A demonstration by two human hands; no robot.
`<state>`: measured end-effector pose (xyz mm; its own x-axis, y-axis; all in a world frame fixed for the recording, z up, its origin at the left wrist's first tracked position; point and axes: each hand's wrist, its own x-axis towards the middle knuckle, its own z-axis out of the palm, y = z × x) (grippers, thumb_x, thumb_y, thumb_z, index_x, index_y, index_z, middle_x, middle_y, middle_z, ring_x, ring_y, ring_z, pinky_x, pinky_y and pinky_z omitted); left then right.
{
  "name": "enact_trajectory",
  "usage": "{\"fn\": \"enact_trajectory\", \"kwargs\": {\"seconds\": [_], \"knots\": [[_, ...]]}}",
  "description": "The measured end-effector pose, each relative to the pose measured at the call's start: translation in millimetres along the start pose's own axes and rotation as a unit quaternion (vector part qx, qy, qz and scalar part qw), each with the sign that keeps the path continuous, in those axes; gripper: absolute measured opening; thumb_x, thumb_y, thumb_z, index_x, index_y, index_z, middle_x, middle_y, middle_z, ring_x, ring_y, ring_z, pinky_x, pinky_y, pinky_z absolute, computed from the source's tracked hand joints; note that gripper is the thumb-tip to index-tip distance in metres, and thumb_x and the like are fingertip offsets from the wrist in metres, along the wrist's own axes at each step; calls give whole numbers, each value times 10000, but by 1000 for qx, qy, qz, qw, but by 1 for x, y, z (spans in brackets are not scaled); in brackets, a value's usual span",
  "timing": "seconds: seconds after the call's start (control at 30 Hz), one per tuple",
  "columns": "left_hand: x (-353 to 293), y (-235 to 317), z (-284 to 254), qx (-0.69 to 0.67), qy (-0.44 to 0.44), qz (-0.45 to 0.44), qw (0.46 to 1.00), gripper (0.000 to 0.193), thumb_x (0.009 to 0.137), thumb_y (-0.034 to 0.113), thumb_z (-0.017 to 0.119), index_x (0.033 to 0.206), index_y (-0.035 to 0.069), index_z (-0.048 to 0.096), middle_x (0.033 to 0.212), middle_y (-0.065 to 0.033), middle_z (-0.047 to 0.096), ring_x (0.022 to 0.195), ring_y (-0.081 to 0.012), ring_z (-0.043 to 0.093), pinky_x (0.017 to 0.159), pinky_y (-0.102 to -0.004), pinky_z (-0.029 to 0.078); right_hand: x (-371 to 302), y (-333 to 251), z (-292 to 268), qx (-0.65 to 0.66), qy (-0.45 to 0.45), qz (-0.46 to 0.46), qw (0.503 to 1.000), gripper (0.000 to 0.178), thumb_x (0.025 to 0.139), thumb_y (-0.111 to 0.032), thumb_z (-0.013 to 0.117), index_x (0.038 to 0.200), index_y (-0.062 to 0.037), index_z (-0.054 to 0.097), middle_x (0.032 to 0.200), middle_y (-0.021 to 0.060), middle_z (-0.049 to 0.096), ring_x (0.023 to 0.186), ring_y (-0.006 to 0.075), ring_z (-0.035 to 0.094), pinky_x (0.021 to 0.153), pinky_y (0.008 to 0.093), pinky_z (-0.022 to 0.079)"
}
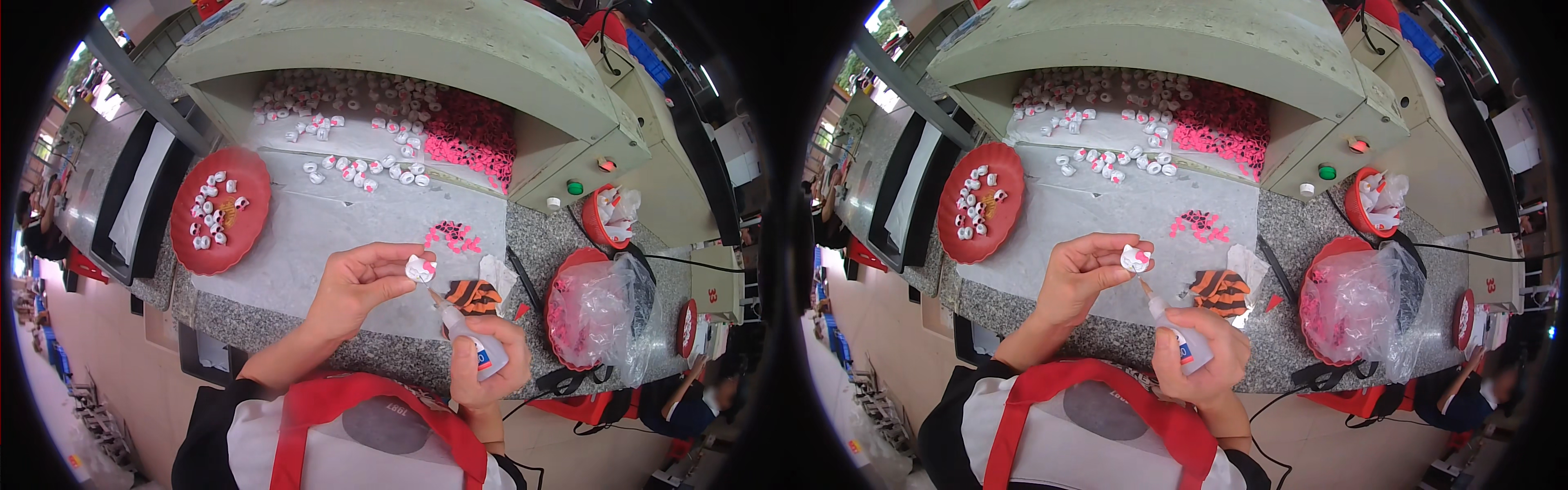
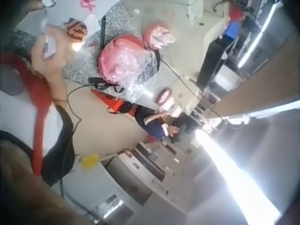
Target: Gluing small pink bows onto cat-shaped plastic figurines at a factory workbench.
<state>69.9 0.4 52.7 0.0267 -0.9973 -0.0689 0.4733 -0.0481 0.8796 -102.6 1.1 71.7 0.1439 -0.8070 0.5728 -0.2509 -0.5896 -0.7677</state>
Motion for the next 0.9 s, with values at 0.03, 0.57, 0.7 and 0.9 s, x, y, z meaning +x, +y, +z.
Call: {"fn": "enact_trajectory", "kwargs": {"seconds": [0.03,0.57,0.7,0.9], "knots": [[0,0,0,-4,10,-3,1000,351,726,-85,567,1072,-51,519,1042,-180,575,940,-197,579,839,-297,449,1,0,0,-12,-5,-4,1000,222,707,-133,605,852,24,545,732,83,596,617,147,573,560,228,451],[9,-23,-38,25,92,-1,995,351,731,-81,561,1077,-41,519,1021,-152,586,915,-195,585,827,-286,450,15,151,43,-374,-147,220,889,207,696,-165,618,832,-10,598,797,153,603,669,309,594,665,375,451],[9,-24,-27,19,74,-8,997,348,738,-80,559,1081,-40,516,1019,-143,588,914,-181,584,817,-278,455,10,143,28,-267,-118,195,936,188,713,-149,629,840,-11,621,728,109,598,603,188,584,570,316,456],[5,-25,-6,55,46,18,997,327,759,-105,526,1081,-47,510,1064,-145,561,940,-160,565,820,-263,463,22,30,13,80,-49,302,949,58,730,-1,609,787,5,612,654,14,569,524,56,504,444,180,389]]}}
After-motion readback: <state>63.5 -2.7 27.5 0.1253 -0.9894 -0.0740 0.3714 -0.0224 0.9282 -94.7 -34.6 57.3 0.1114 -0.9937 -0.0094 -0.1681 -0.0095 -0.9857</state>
